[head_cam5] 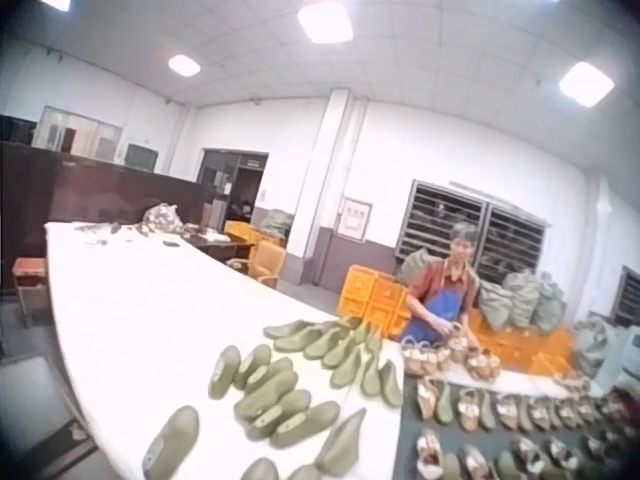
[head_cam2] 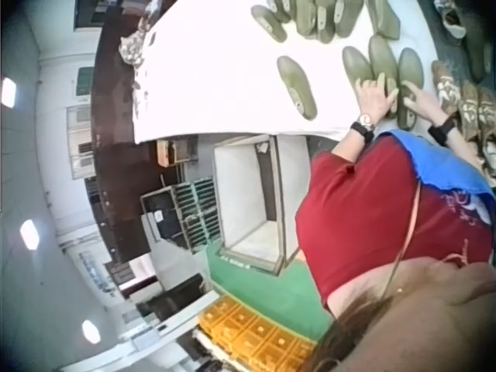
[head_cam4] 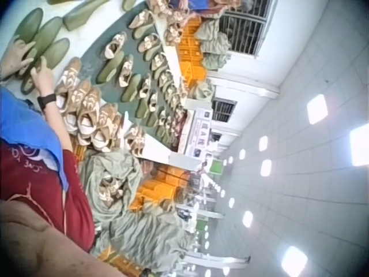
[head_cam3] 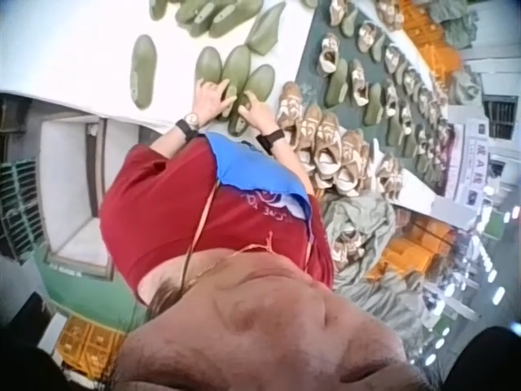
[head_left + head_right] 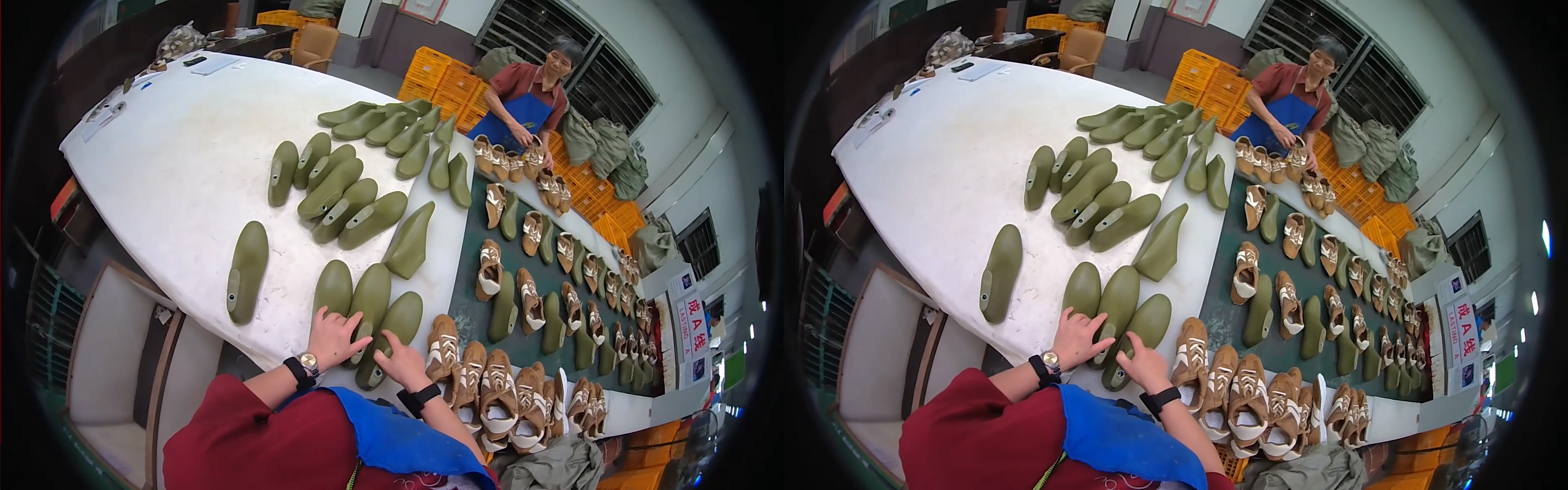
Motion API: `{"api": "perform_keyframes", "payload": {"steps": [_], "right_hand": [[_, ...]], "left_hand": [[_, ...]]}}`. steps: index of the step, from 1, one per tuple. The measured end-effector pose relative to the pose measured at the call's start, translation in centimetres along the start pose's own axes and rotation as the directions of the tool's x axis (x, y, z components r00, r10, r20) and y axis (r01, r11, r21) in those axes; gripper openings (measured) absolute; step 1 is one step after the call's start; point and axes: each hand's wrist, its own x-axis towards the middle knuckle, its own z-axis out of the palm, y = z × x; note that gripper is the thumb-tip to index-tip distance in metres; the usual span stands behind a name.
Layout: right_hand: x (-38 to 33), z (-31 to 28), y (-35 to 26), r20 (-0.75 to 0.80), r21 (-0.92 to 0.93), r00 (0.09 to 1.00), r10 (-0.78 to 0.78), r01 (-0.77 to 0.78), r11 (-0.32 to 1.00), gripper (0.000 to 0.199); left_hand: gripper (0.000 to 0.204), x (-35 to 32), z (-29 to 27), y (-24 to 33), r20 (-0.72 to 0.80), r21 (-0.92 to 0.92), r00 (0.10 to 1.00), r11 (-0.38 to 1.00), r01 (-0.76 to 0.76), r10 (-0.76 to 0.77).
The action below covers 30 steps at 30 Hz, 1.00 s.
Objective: Organizing finished shoes and shoe lasts on a conveyor belt in a factory.
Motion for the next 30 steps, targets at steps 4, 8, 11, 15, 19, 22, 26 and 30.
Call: {"api": "perform_keyframes", "payload": {"steps": [4, 8, 11, 15, 19, 22, 26, 30], "right_hand": [[-0.1, 0.2, 0.0, -0.004, 0.007, 1.0, 0.006, -0.006, 1.0, 0.056], [0.6, 0.6, 0.3, -0.035, 0.037, 0.999, 0.021, -0.02, 0.999, 0.056], [0.6, 0.9, 0.2, -0.03, 0.062, 0.999, 0.045, -0.043, 0.997, 0.058], [-0.8, 1.1, 1.2, -0.108, 0.121, 0.992, 0.058, -0.045, 0.992, 0.063], [-2.6, 1.1, 0.4, -0.117, 0.142, 0.991, 0.057, -0.041, 0.989, 0.068], [-2.9, 1.6, 0.2, -0.122, 0.145, 0.991, 0.055, -0.037, 0.989, 0.069], [-2.8, 1.8, 0.3, -0.106, 0.16, 0.993, 0.048, -0.031, 0.987, 0.069], [-2.5, 1.8, 0.4, -0.094, 0.162, 0.995, 0.034, -0.019, 0.987, 0.069]], "left_hand": [[0.055, -0.1, 0.0, 0.0, 0.018, -0.02, 1.0, 1.0, -0.004, 0.004], [0.052, 0.4, -0.5, 0.3, 0.028, -0.038, 1.0, 0.999, -0.01, 0.011], [0.051, 0.2, -0.4, 0.3, 0.032, -0.039, 0.999, 0.999, 0.009, -0.008], [0.05, 0.6, 0.4, 1.0, -0.035, -0.032, 0.999, 0.999, -0.019, 0.018], [0.049, 0.5, 0.2, 1.0, -0.026, -0.033, 0.999, 0.999, -0.019, 0.018], [0.049, 0.4, 0.3, 0.7, -0.027, -0.011, 0.999, 0.999, -0.03, 0.03], [0.05, 0.4, 0.4, 0.7, -0.032, -0.002, 0.999, 0.999, -0.033, 0.033], [0.05, 0.4, 0.4, 0.8, -0.013, -0.001, 1.0, 1.0, -0.022, 0.022]]}}
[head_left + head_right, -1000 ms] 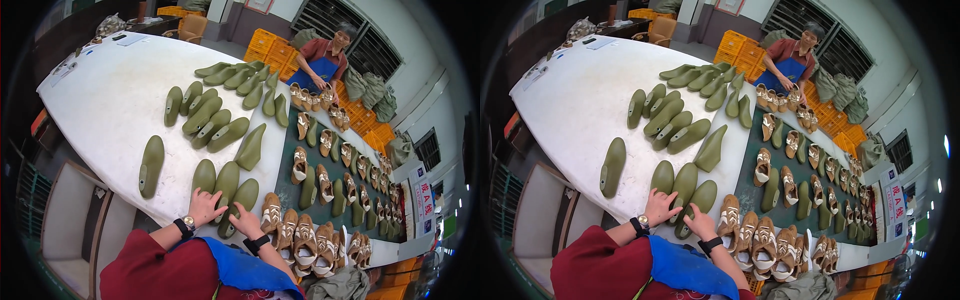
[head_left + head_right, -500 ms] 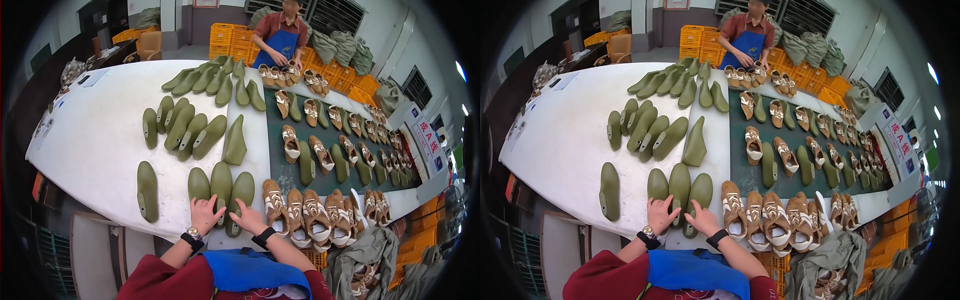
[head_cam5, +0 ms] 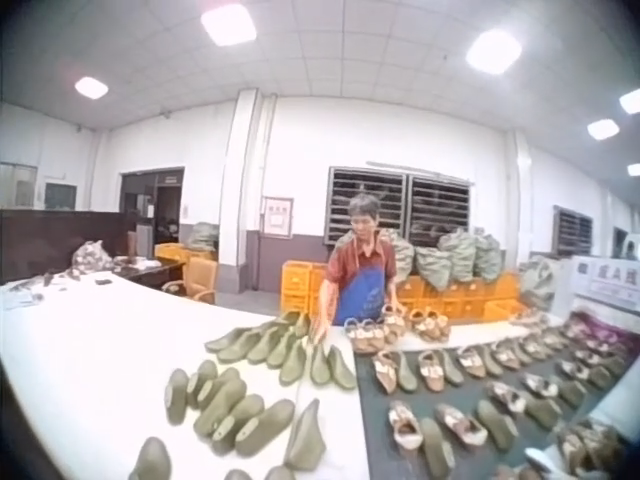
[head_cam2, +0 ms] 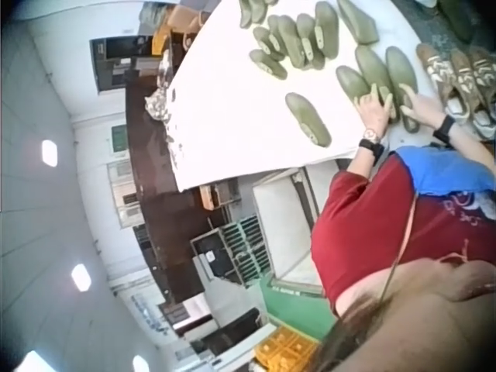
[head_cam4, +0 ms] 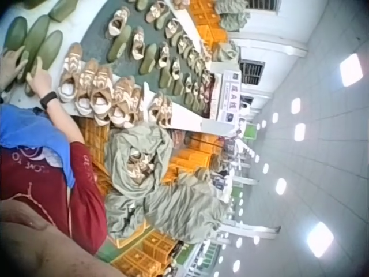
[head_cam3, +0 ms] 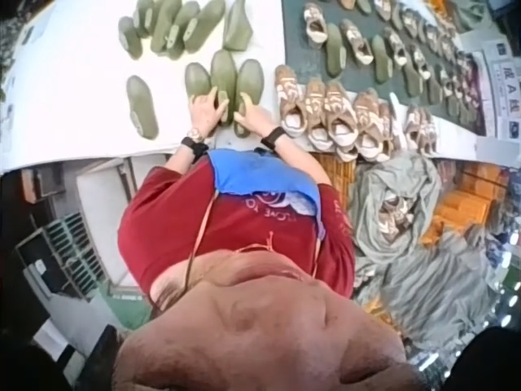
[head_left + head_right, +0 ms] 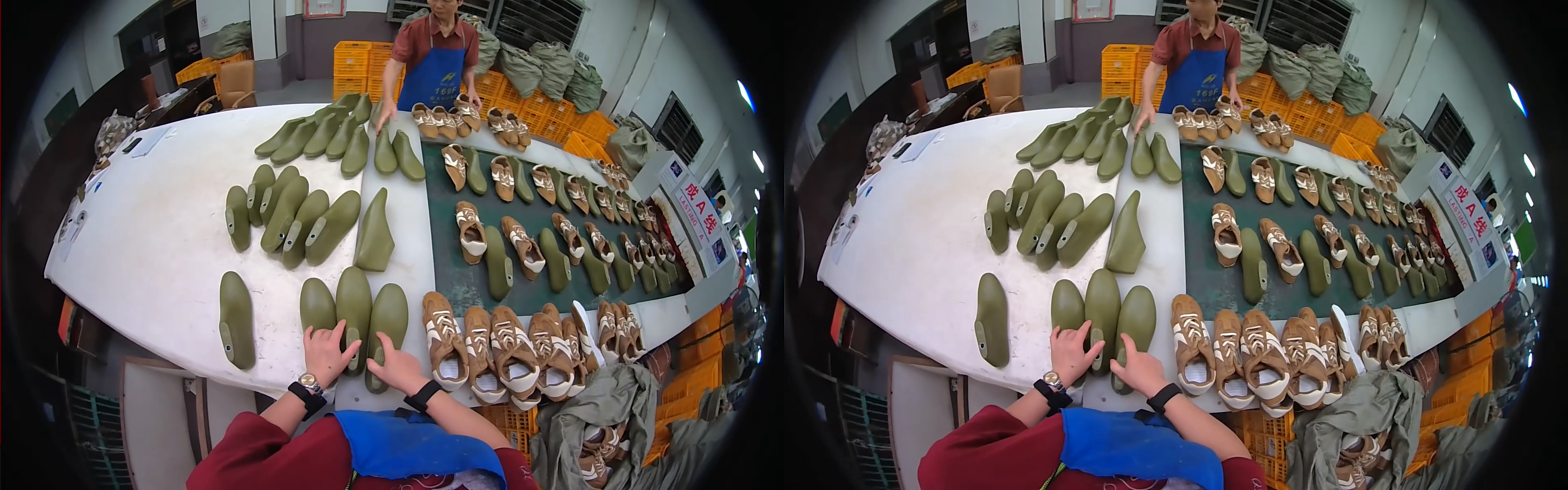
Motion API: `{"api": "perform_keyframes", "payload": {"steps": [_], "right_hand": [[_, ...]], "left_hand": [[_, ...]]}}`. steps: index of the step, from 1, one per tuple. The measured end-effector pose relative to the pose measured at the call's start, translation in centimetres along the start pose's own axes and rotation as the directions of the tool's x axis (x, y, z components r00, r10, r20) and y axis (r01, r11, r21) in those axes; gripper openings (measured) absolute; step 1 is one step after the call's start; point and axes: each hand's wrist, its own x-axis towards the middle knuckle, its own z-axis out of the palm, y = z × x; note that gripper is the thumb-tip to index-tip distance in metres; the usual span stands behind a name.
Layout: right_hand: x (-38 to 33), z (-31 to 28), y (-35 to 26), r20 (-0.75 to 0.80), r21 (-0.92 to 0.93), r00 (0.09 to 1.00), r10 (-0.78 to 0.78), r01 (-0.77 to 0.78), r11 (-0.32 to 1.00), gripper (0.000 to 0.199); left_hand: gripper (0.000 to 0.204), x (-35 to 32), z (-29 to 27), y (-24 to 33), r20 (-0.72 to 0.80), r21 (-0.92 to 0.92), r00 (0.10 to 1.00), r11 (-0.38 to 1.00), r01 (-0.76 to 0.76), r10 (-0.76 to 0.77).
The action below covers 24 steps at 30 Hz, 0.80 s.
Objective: Organizing finished shoes and shoe lasts on a conveyor belt in a factory.
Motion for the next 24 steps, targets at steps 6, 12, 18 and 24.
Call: {"api": "perform_keyframes", "payload": {"steps": [6, 12, 18, 24], "right_hand": [[0.2, -0.5, -0.1, 0.033, 0.0, 0.999, -0.01, 0.01, 1.0, 0.069], [0.5, -1.1, -0.7, 0.09, -0.053, 0.996, -0.016, 0.021, 0.998, 0.071], [0.6, -0.7, -0.5, 0.07, -0.043, 0.997, -0.026, 0.029, 0.999, 0.07], [0.6, -0.5, -0.3, 0.034, -0.031, 0.999, -0.033, 0.034, 0.999, 0.069]], "left_hand": [[0.05, 0.2, -0.2, 0.1, -0.013, -0.017, 1.0, 1.0, 0.001, -0.001], [0.05, 0.0, -0.3, -0.1, -0.004, -0.014, 1.0, 1.0, -0.006, 0.006], [0.051, 0.0, -0.3, -0.2, 0.023, -0.031, 1.0, 0.999, 0.011, -0.011], [0.051, 0.1, -0.4, -0.3, 0.016, -0.027, 1.0, 1.0, -0.003, 0.003]]}}
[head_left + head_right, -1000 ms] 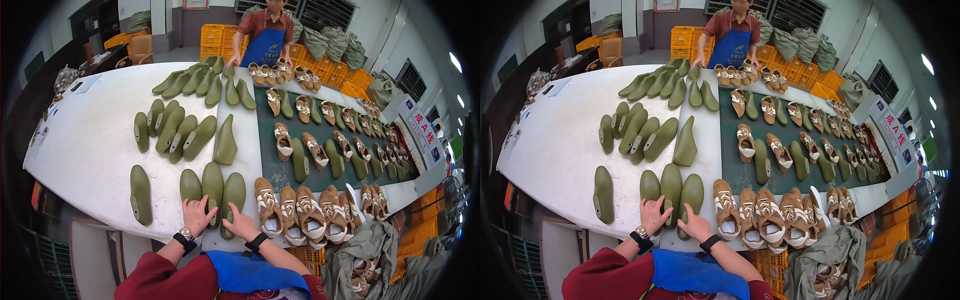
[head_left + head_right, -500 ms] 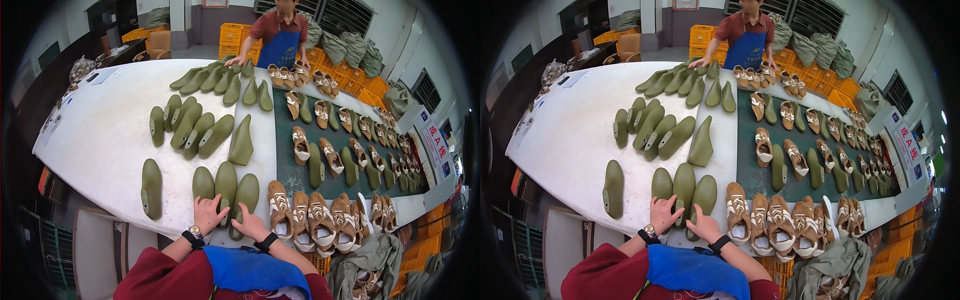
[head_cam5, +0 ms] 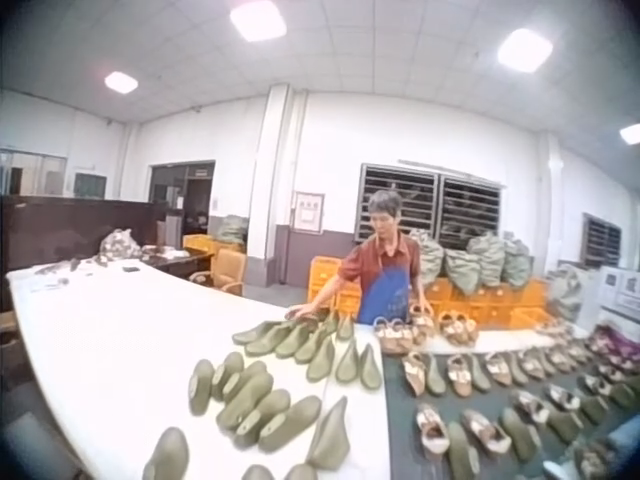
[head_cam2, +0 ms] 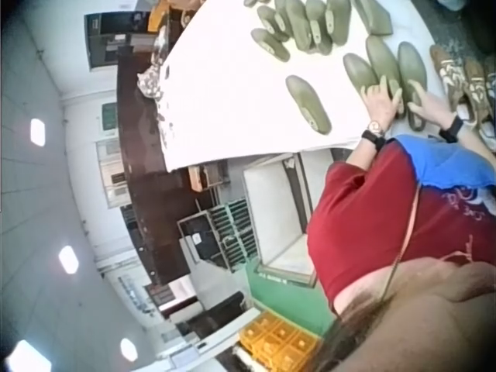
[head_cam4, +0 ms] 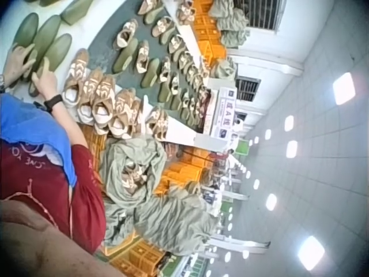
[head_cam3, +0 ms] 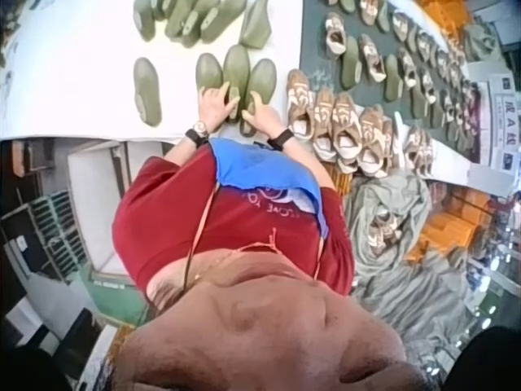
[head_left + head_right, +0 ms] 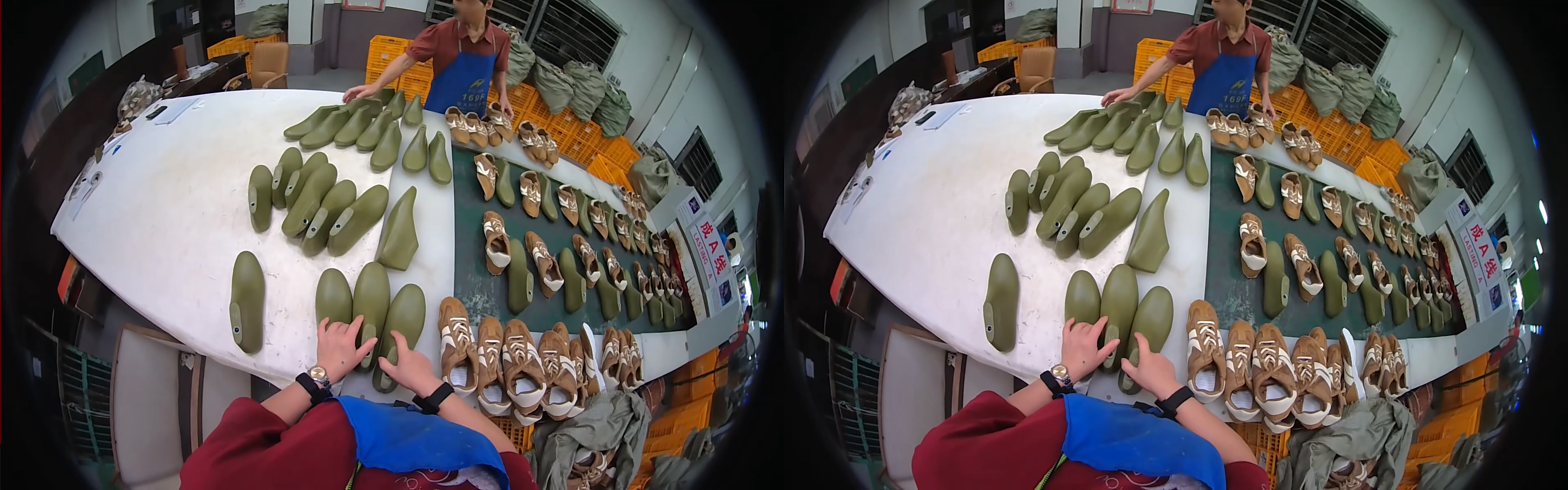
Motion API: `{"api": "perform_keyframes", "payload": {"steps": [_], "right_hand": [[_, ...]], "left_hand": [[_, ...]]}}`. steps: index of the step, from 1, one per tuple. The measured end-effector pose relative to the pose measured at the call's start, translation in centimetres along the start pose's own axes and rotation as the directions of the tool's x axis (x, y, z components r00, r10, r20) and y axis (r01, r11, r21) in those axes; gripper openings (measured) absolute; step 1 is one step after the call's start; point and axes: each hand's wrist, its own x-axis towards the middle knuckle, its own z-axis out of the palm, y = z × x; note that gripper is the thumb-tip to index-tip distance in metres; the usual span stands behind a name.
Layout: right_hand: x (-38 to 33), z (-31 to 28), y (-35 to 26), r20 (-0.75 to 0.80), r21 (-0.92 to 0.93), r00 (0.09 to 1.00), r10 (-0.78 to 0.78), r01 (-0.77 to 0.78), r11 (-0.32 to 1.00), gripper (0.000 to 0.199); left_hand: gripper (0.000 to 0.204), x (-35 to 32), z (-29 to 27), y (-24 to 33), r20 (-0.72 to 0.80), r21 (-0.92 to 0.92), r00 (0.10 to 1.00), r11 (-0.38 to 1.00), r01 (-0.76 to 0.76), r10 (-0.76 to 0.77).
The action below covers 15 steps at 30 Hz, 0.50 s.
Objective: Organizing finished shoes and shoe lasts on a conveyor belt in a factory.
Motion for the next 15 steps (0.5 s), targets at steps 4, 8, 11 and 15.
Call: {"api": "perform_keyframes", "payload": {"steps": [4, 8, 11, 15], "right_hand": [[-0.2, -0.03, -0.16, -0.003, 0.004, 1.0, 0.026, -0.026, 1.0, 0.068], [-0.27, 0.22, 0.04, -0.001, 0.005, 0.999, 0.04, -0.04, 0.999, 0.068], [-0.28, -0.01, -0.05, 0.003, 0.053, 0.999, 0.035, -0.035, 0.998, 0.069], [0.02, 0.05, 0.14, -0.002, 0.031, 0.999, 0.037, -0.037, 0.999, 0.068]], "left_hand": [[0.051, -0.11, -0.02, 0.01, 0.007, -0.004, 1.0, 1.0, 0.006, -0.006], [0.051, -0.21, 0.07, 0.08, -0.009, -0.004, 1.0, 1.0, -0.003, 0.003], [0.051, -0.18, 0.2, -0.02, -0.006, -0.004, 1.0, 1.0, -0.002, 0.002], [0.05, 0.04, 0.28, -0.07, -0.004, 0.01, 1.0, 1.0, 0.003, -0.003]]}}
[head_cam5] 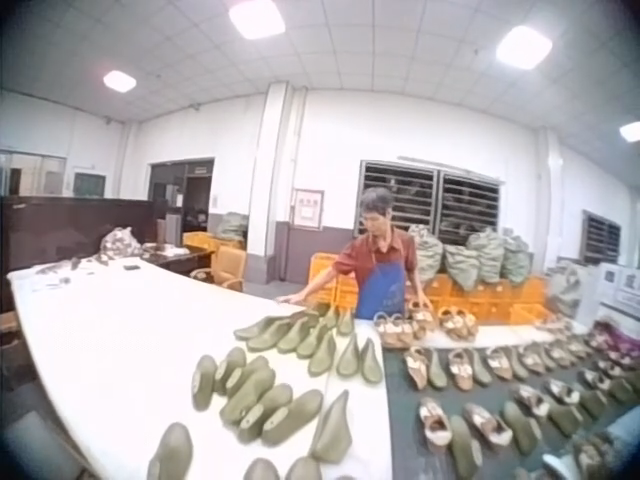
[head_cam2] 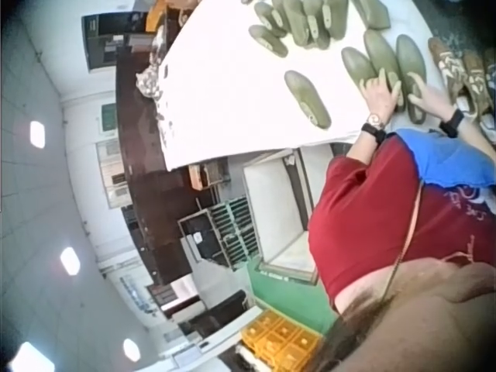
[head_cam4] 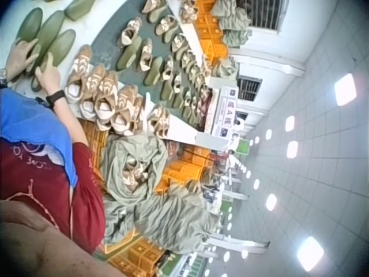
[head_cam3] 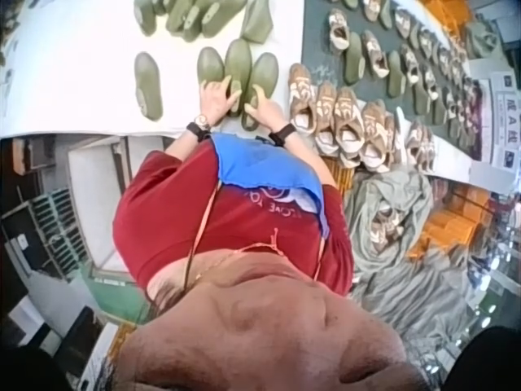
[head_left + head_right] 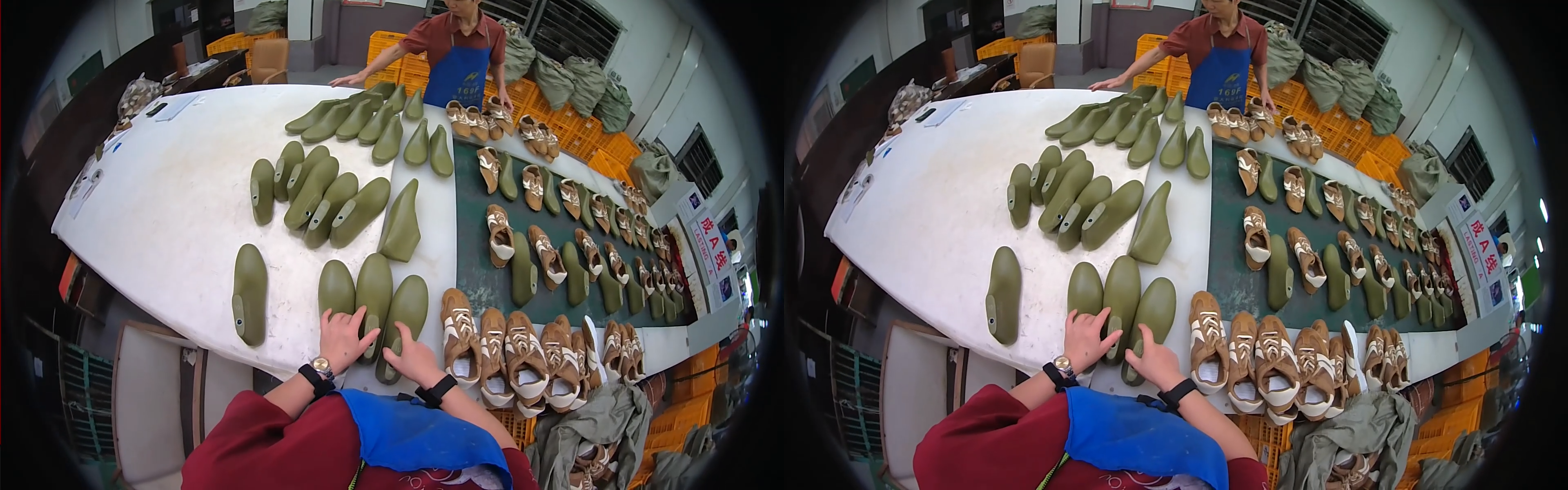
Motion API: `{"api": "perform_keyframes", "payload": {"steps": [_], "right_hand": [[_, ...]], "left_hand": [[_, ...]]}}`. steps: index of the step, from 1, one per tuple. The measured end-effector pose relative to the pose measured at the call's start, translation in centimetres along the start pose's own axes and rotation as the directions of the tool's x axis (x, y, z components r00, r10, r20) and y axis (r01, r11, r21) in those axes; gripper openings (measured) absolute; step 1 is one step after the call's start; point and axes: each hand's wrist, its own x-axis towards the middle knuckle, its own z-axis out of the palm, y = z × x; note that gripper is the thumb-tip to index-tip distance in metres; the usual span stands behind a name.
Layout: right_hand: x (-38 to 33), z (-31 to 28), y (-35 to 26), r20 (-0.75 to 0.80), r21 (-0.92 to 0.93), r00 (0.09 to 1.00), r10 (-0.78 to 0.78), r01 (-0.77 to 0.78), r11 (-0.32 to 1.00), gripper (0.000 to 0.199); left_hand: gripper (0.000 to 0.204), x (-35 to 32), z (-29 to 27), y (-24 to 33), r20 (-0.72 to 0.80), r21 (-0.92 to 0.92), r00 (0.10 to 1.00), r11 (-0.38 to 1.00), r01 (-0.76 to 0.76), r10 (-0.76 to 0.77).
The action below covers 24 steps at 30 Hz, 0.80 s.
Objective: Organizing finished shoes and shoe lasts on a conveyor belt in a factory.
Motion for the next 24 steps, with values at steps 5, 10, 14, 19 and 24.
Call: {"api": "perform_keyframes", "payload": {"steps": [5, 10, 14, 19, 24], "right_hand": [[0.0, 0.2, -0.4, -0.022, -0.022, 0.999, -0.024, 0.023, 0.999, 0.068], [-0.2, 0.2, -0.3, 0.006, -0.001, 1.0, -0.028, 0.028, 1.0, 0.068], [-0.8, 0.3, -0.3, 0.023, 0.002, 1.0, -0.006, 0.006, 1.0, 0.07], [-3.9, -1.5, 3.0, -0.011, 0.231, 1.0, -0.009, 0.012, 0.973, 0.07], [-13.3, -9.6, 8.3, -0.404, 0.534, 0.912, 0.065, 0.178, 0.826, 0.033]], "left_hand": [[0.051, -0.3, 0.1, -0.4, -0.017, -0.024, 1.0, 1.0, 0.014, -0.014], [0.05, -0.5, -0.3, 0.0, -0.014, -0.016, 1.0, 1.0, 0.017, -0.017], [0.049, -1.0, -0.5, 0.1, -0.019, -0.03, 1.0, 0.999, 0.013, -0.014], [0.044, 0.2, 1.1, 0.0, -0.006, -0.032, 0.999, 0.999, -0.041, 0.041], [0.041, -1.1, 2.1, -2.6, 0.026, 0.014, 0.999, 1.0, -0.02, 0.02]]}}
